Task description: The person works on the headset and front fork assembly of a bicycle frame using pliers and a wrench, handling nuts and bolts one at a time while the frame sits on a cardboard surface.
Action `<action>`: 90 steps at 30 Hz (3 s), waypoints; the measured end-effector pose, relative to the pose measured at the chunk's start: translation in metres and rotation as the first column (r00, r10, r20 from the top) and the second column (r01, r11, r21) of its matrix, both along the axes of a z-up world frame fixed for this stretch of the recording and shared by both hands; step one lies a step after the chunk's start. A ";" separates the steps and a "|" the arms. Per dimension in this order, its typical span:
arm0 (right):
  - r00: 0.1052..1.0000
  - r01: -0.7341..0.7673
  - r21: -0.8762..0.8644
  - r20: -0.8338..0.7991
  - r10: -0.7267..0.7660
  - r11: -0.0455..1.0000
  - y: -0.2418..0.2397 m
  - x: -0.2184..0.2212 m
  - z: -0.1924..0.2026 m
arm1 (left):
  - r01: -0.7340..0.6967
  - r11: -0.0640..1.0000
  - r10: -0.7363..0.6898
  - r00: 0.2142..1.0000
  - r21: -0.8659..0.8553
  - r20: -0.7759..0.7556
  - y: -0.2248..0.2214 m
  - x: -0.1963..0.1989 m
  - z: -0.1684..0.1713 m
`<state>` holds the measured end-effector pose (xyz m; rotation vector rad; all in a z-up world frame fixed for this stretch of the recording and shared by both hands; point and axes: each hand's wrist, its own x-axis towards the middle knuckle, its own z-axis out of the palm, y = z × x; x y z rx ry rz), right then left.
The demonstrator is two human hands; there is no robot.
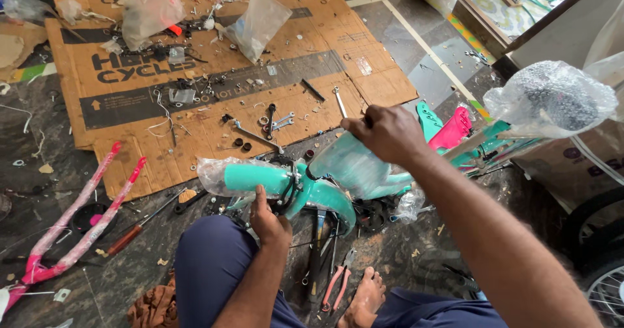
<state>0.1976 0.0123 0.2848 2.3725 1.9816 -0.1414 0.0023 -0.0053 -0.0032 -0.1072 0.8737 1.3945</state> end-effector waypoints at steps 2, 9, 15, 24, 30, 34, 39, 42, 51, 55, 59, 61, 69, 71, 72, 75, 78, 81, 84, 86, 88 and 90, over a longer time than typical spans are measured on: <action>0.982 0.151 -0.049 0.121 -0.144 0.987 -0.004 -0.006 -0.001 | -0.025 0.998 0.023 0.999 0.064 0.034 0.000 0.000 -0.003; 0.962 -0.111 0.059 -0.243 0.123 0.992 -0.003 0.017 -0.009 | 0.015 1.000 -0.016 0.999 -0.021 -0.035 -0.001 0.001 -0.002; 0.994 0.039 0.060 -0.101 -0.033 0.997 -0.011 0.009 0.003 | 0.005 0.999 -0.002 0.999 0.054 -0.044 0.006 0.004 -0.029; 0.919 -0.172 0.150 -0.331 0.214 0.974 -0.020 0.054 -0.095 | 0.074 0.994 -0.068 0.996 0.082 -0.064 0.005 0.000 -0.016; 0.955 0.084 0.311 -0.298 0.013 0.947 -0.043 0.029 -0.111 | 0.181 0.975 -0.090 0.848 0.126 -0.522 -0.013 -0.003 -0.008; 0.951 0.080 0.462 -0.300 0.071 0.883 -0.056 0.026 -0.118 | 0.275 0.904 0.200 0.405 0.328 -0.892 -0.067 -0.012 0.062; 0.929 0.138 0.591 -0.355 0.103 0.795 -0.074 0.015 -0.141 | 0.641 0.381 0.539 0.432 0.667 -0.723 -0.032 0.031 0.156; 0.891 0.146 0.775 -0.373 0.259 0.615 -0.099 0.004 -0.177 | 0.742 0.374 0.477 0.361 0.557 -0.802 0.009 0.079 0.190; 0.332 0.280 -0.188 -0.901 -0.279 0.941 -0.135 -0.131 -0.408 | 0.609 0.615 0.502 0.188 0.501 -0.844 0.007 0.122 0.192; 0.331 0.127 -0.329 -0.875 -0.352 0.936 -0.109 -0.115 -0.454 | 0.641 0.679 0.375 0.115 0.357 -0.920 0.009 0.128 0.191; 0.334 0.028 -0.382 -0.867 -0.369 0.924 -0.098 -0.095 -0.464 | 0.729 0.595 0.299 0.188 0.337 -0.936 0.016 0.129 0.180; 0.342 -0.032 -0.398 -0.866 -0.364 0.917 -0.091 -0.094 -0.466 | 0.757 0.551 0.285 0.223 0.350 -0.932 0.029 0.127 0.171; 0.378 -0.140 -0.401 -0.867 -0.325 0.906 -0.067 -0.083 -0.460 | 0.897 0.082 0.016 0.435 0.435 -0.900 0.056 0.143 0.142; 0.387 -0.155 -0.398 -0.866 -0.315 0.904 -0.056 -0.081 -0.457 | 0.849 0.341 0.293 0.313 0.404 -0.904 0.026 0.152 0.141; 0.391 -0.158 -0.405 -0.863 -0.319 0.901 -0.056 -0.079 -0.457 | 0.794 0.437 0.339 0.290 0.423 -0.895 0.012 0.159 0.142; 0.410 -0.141 -0.428 -0.846 -0.341 0.893 -0.064 -0.062 -0.455 | 0.768 0.531 0.288 0.233 0.358 -0.929 0.013 0.167 0.138; 0.422 -0.166 -0.416 -0.849 -0.317 0.894 -0.051 -0.063 -0.457 | 0.826 0.489 0.206 0.203 0.280 -0.957 0.023 0.177 0.121; 0.413 -0.183 -0.390 -0.864 -0.289 0.902 -0.031 -0.076 -0.457 | 0.870 0.441 0.225 0.133 0.223 -0.965 0.039 0.193 0.102; 0.424 -0.171 -0.393 -0.857 -0.292 0.904 -0.044 -0.066 -0.460 | 0.886 0.351 0.230 0.231 0.302 -0.945 0.048 0.198 0.091; 0.436 -0.112 -0.415 -0.837 -0.331 0.903 -0.075 -0.041 -0.460 | 0.867 0.247 0.190 0.394 0.432 -0.899 0.060 0.195 0.103; 0.453 -0.085 -0.391 -0.834 -0.314 0.916 -0.084 -0.025 -0.466 | 0.873 0.087 0.129 0.467 0.479 -0.875 0.077 0.170 0.115; 0.471 -0.055 -0.367 -0.829 -0.300 0.928 -0.102 -0.009 -0.475 | 0.854 -0.073 -0.133 0.504 0.515 -0.854 0.086 0.143 0.132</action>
